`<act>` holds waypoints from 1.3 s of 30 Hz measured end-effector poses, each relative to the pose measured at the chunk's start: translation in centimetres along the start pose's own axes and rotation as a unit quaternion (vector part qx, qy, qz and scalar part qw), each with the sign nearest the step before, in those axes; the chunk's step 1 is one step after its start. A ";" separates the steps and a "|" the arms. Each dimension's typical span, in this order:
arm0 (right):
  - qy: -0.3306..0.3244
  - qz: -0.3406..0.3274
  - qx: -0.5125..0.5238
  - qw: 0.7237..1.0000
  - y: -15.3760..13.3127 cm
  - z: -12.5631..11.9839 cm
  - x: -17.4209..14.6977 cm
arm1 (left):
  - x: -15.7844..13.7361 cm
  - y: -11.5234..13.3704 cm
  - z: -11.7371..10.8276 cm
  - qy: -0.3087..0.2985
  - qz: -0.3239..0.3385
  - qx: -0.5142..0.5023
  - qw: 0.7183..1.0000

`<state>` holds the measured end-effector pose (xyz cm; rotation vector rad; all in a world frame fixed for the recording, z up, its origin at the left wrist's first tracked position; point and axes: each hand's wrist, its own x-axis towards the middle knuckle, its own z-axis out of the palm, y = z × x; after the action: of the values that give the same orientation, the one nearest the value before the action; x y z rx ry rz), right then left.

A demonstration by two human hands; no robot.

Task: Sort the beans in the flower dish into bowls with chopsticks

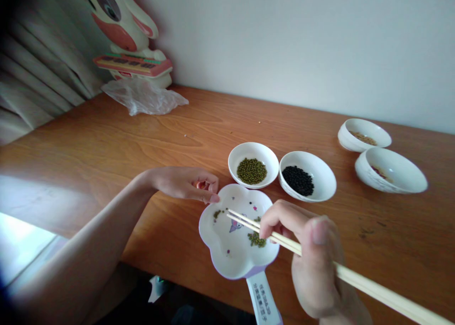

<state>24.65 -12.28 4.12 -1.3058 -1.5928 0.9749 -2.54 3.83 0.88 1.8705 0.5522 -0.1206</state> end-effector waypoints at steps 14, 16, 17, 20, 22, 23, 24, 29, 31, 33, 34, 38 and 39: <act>-0.040 0.022 -0.009 0.999 1.2 1.8 0.5 | 0.0 0.1 0.0 0.004 -0.005 -0.003 1.000; -0.044 0.026 -0.007 0.999 1.1 1.9 0.5 | 0.0 0.1 0.0 0.004 -0.007 -0.003 1.000; -0.046 0.028 -0.005 0.999 1.1 2.0 0.5 | 0.0 0.1 0.0 0.004 -0.007 -0.004 1.000; -0.047 0.038 -0.004 0.998 1.0 2.1 0.4 | 0.0 0.0 0.0 0.002 -0.005 -0.007 1.000; -0.039 0.043 -0.012 0.998 1.0 2.2 0.5 | 0.0 0.0 0.0 0.004 -0.005 -0.007 1.000; -0.034 0.041 -0.015 0.998 1.0 2.2 0.5 | 0.0 0.0 0.0 0.006 -0.004 -0.006 1.000; -0.030 0.037 -0.015 0.999 1.1 2.2 0.5 | 0.0 -0.1 0.0 0.006 -0.003 -0.005 1.000; -0.009 0.009 0.000 1.000 1.1 1.9 0.7 | 0.0 0.0 0.0 0.005 -0.004 0.000 1.000; -0.008 0.009 0.007 1.000 0.7 1.8 0.7 | 0.0 0.1 0.0 0.007 -0.006 0.001 1.000; -0.010 0.015 0.008 1.000 0.3 1.8 0.7 | 0.0 0.1 0.0 0.006 -0.006 0.003 1.000; -0.014 0.022 0.006 1.000 0.2 1.8 0.6 | 0.0 0.1 0.0 0.005 -0.005 0.003 1.000; -0.044 0.047 0.008 0.998 0.5 1.9 0.5 | 0.0 0.1 0.0 0.001 -0.005 0.004 1.000; -0.052 0.049 0.011 0.997 0.8 2.0 0.5 | 0.0 0.1 0.0 0.001 -0.005 0.004 1.000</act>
<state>23.01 -11.77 2.78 -1.3480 -1.6032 1.1355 -2.46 3.81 0.99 1.8759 0.5636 -0.1288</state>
